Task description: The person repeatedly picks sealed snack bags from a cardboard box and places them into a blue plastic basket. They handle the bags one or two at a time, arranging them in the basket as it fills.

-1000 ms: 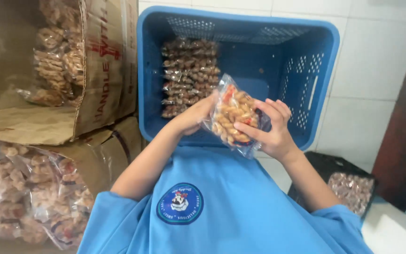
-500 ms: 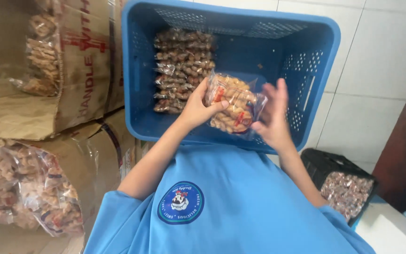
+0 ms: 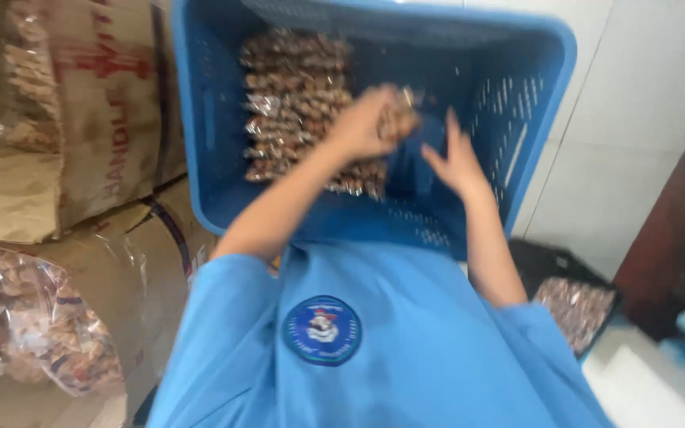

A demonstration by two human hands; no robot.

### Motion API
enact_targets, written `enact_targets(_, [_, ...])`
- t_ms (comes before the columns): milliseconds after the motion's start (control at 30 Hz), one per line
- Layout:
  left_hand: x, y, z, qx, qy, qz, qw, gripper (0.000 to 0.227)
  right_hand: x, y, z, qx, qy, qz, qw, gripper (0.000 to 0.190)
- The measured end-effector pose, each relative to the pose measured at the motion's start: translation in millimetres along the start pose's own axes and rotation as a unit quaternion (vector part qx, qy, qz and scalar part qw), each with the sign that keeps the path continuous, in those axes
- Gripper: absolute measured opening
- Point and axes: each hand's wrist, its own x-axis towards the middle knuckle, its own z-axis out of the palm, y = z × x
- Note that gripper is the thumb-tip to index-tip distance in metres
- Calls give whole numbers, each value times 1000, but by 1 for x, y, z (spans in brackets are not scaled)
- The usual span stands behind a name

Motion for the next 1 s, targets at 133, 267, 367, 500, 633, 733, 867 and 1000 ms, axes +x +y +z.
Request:
enact_targets(133, [12, -102, 99, 170, -21, 70, 983, 49, -3, 63, 28, -208, -142, 83, 964, 69])
enact_targets(267, [10, -150, 158, 314, -34, 51, 947, 35, -11, 116, 58, -245, -256, 161, 921, 60])
enact_targets(367, [38, -177, 190, 416, -184, -10, 890, 71, -5, 117, 63, -250, -267, 181, 913, 56])
enact_targets(500, [37, -133, 137, 323, -299, -48, 896, 70, -1, 92, 57, -243, -268, 170, 917, 52])
enact_targets(633, [23, -98, 115, 415, -377, -10, 828, 66, 1, 75, 75, -162, -326, 198, 910, 58])
enact_targets(733, [20, -101, 126, 459, -359, -20, 813, 61, 5, 66, 91, -138, -352, 194, 905, 63])
enact_targets(867, [20, -106, 141, 486, -333, -42, 807, 56, 10, 54, 91, -145, -352, 181, 907, 60])
enact_targets(1000, [21, -101, 138, 504, -344, -50, 790, 63, 14, 115, 90, -160, -337, 184, 909, 58])
